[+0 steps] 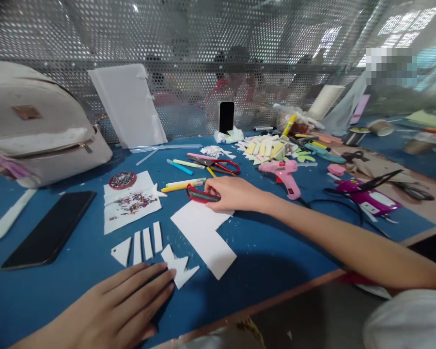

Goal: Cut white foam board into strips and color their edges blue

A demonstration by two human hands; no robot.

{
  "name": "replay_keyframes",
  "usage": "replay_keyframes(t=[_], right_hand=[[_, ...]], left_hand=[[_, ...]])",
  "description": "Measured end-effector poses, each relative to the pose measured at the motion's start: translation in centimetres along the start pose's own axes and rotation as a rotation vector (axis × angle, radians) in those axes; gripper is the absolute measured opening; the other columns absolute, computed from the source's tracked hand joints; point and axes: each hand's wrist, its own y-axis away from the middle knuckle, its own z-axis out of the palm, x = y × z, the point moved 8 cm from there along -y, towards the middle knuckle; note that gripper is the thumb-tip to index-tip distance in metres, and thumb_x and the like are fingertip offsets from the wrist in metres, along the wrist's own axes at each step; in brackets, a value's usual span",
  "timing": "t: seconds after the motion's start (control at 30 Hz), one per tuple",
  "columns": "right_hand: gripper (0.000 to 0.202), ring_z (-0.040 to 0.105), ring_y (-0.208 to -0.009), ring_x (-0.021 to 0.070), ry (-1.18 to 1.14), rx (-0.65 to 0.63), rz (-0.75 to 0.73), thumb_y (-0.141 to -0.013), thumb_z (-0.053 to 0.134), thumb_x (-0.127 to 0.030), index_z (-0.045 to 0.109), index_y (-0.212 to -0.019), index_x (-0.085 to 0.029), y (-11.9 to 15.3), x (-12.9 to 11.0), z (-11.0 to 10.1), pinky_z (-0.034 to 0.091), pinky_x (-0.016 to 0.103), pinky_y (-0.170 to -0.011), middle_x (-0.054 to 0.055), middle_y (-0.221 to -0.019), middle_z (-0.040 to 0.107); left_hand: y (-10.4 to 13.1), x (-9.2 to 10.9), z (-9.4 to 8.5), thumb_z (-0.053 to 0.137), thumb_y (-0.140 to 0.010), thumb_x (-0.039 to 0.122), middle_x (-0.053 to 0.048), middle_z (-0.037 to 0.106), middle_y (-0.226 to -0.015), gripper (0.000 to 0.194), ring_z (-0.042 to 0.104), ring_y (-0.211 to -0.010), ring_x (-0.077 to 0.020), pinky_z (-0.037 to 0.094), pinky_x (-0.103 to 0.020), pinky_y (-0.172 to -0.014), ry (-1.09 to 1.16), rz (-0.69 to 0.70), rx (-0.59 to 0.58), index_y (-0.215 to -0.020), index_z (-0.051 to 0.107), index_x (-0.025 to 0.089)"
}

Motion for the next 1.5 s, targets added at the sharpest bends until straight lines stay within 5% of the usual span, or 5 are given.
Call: replay_keyframes(t=[0.4,0.63,0.87,1.1,1.5], right_hand=[[0.037,0.058,-0.048,0.0097,-1.026,0.389,-0.190,-0.091,0.072,-0.033,0.038,-0.078,-0.024,7.6,-4.0,-3.7,0.042,0.022,-0.043,-0.006,-0.070,0.052],[0.023,0.069,-0.065,0.0149,-0.599,0.408,-0.317,-0.096,0.059,-0.027,0.056,-0.119,-0.029,10.6,-8.9,0.5,0.052,0.024,-0.057,0.001,-0.087,0.073],[0.024,0.066,-0.061,0.0140,-0.496,0.408,-0.394,-0.097,0.059,-0.030,0.054,-0.120,-0.024,10.5,-9.7,2.5,0.048,0.024,-0.055,0.002,-0.082,0.072],[0.018,0.059,-0.057,0.0122,-0.432,0.456,-0.451,-0.093,0.056,-0.017,0.058,-0.111,-0.014,10.3,-10.6,2.8,0.043,0.023,-0.052,0.001,-0.072,0.065],[0.022,0.061,-0.056,0.0127,-0.325,0.536,-0.475,-0.090,0.053,-0.011,0.059,-0.111,-0.012,10.9,-10.8,2.8,0.046,0.024,-0.052,0.002,-0.072,0.067]], left_hand=[[-0.2,0.1,0.5,0.043,-0.107,0.037,-0.004,0.066,-0.137,0.042,0.064,-0.121,-0.0225,0.055,-0.031,-0.101,-0.015,-0.025,-0.036,-0.141,0.059,0.018],[0.2,-0.2,1.7,0.059,-0.098,0.053,-0.008,0.070,-0.129,0.055,0.063,-0.123,-0.0271,0.053,-0.037,-0.107,0.051,-0.163,-0.079,-0.145,0.056,0.026],[0.0,-0.4,0.6,0.057,-0.100,0.047,-0.004,0.069,-0.130,0.045,0.063,-0.123,-0.0230,0.050,-0.033,-0.109,0.003,-0.176,-0.041,-0.140,0.060,0.025],[-0.2,-0.6,0.2,0.044,-0.108,0.043,0.005,0.069,-0.131,0.037,0.058,-0.125,-0.0141,0.014,-0.031,-0.128,-0.029,-0.164,-0.008,-0.131,0.066,0.025],[-0.1,-0.8,0.5,0.043,-0.108,0.042,0.005,0.071,-0.126,0.037,0.058,-0.122,-0.0155,0.012,-0.032,-0.128,-0.015,-0.146,0.061,-0.127,0.069,0.025]])
